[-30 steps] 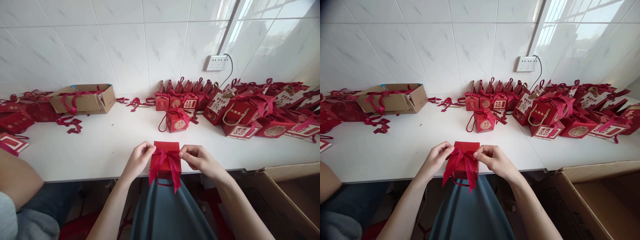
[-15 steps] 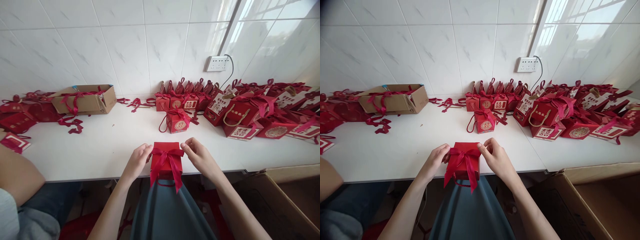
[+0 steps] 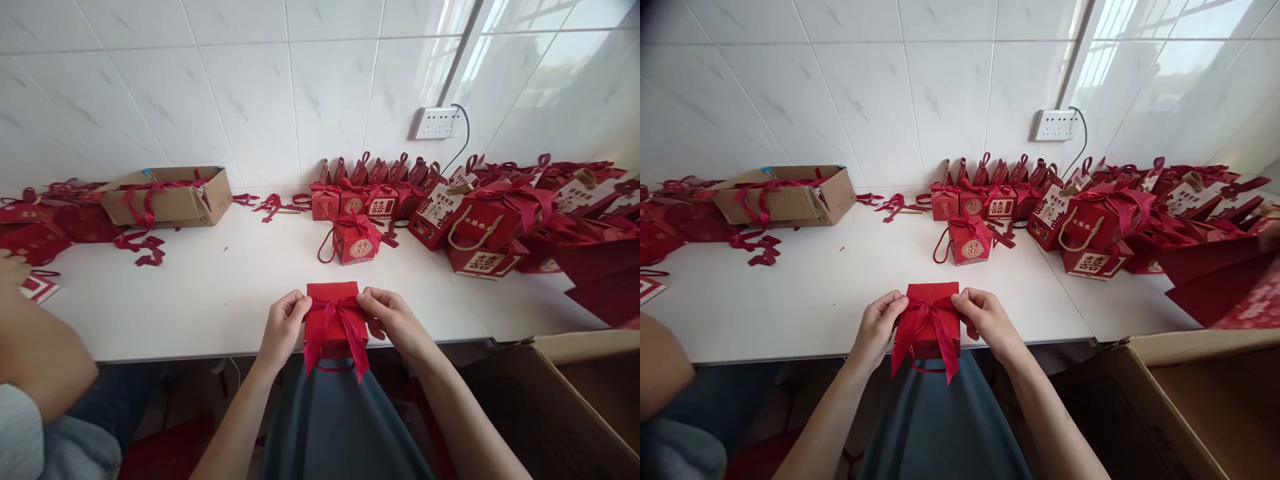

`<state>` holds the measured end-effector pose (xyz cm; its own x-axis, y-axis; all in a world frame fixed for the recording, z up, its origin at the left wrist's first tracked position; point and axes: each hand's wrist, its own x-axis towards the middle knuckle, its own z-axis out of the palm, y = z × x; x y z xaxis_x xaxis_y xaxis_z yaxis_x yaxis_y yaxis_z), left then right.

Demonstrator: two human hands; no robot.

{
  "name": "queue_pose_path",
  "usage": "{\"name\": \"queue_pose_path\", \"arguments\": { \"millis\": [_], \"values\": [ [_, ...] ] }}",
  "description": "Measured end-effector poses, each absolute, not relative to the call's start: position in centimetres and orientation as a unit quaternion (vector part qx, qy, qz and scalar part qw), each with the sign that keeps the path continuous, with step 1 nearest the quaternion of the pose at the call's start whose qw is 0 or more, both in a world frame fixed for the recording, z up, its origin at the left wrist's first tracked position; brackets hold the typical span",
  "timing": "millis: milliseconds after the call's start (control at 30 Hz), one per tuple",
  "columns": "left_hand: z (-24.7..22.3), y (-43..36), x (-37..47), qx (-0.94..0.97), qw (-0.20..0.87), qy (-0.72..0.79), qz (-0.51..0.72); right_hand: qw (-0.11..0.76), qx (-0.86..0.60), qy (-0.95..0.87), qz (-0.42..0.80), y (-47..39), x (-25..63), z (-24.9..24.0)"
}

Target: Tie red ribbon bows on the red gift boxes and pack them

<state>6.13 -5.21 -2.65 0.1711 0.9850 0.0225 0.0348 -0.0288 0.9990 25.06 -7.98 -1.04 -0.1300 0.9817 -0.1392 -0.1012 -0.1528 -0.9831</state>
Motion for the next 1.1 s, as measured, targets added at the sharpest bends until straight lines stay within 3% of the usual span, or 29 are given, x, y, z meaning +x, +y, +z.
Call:
{"name": "queue_pose_path", "arguments": {
  "millis": [367,567,667,733,867,1000,1100],
  "values": [
    [-2.6,-5.2,6.3,0.581,0.487,0.471,0.452,0.478,-0.427,-0.423,0.64,-8.0,24.9,-2.1],
    [-1.3,-4.8,4.8,0.612,0.493,0.479,0.391,0.492,-0.508,-0.48,0.52,-8.5,27.0,-2.9],
    [-0.9,-5.0,4.4,0.61,0.484,0.494,0.386,0.53,-0.445,-0.544,0.474,-9.0,27.9,-3.9],
    [-0.6,-5.2,4.5,0.623,0.469,0.508,0.366,0.489,-0.409,-0.613,0.466,-9.5,27.7,-4.5],
    [0.0,-5.5,5.3,0.648,0.415,0.515,0.378,0.398,-0.422,-0.662,0.474,-9.9,26.4,-4.8],
    [0.4,-6.4,6.1,0.684,0.312,0.483,0.449,0.42,-0.436,-0.676,0.42,-9.6,25.5,-4.9],
    [0.4,-7.5,6.8,0.747,0.176,0.405,0.497,0.454,-0.445,-0.7,0.325,-9.4,25.2,-5.3]
  ]
}}
